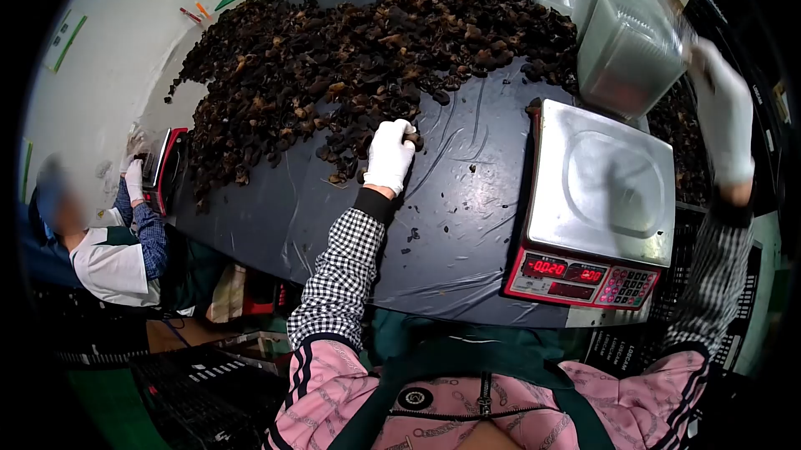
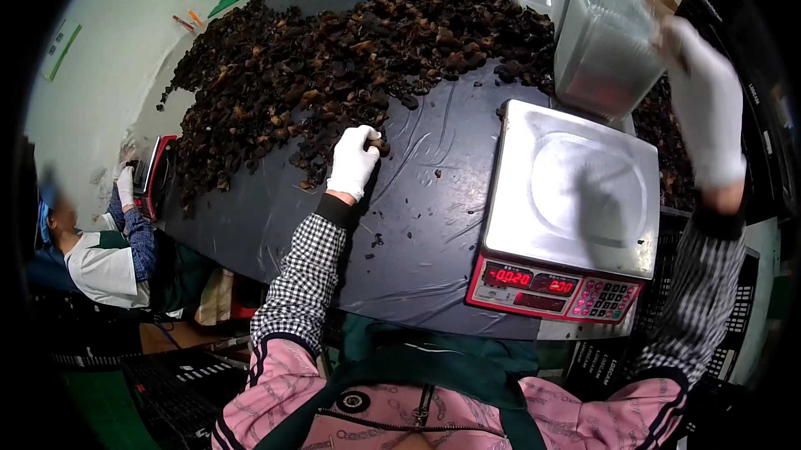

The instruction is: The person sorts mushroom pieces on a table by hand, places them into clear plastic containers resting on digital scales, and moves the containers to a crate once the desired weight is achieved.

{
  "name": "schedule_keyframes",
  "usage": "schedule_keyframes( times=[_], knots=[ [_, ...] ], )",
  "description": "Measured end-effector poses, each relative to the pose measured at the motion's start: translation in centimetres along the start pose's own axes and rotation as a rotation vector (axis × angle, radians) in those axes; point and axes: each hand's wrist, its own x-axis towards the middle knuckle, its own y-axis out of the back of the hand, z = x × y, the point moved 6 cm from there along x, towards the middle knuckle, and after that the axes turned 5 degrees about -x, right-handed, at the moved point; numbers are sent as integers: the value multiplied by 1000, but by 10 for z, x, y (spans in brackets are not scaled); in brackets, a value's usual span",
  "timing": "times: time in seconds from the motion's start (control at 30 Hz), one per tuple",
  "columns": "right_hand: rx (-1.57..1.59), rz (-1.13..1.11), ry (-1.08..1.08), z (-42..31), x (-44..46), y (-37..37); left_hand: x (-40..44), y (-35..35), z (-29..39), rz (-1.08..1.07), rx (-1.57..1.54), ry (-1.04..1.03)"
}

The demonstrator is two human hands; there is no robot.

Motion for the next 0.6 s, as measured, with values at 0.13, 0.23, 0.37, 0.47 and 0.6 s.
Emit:
schedule_keyframes(
  times=[0.13,0.23,0.37,0.47,0.6],
  knots=[
    [11,-13,96,-94,-84,28,-4,20,30,95,-197,91],
    [-109,-196,43,-127,-136,17,-6,34,112,80,-489,-60],
    [-128,-356,21,-138,-187,-5,-25,35,249,-107,-680,-396],
    [68,-418,-89,-138,-198,2,-38,4,306,-163,-719,-667],
    [415,-431,-367,-125,-181,33,-46,-43,325,-284,-492,-711]
  ],
)
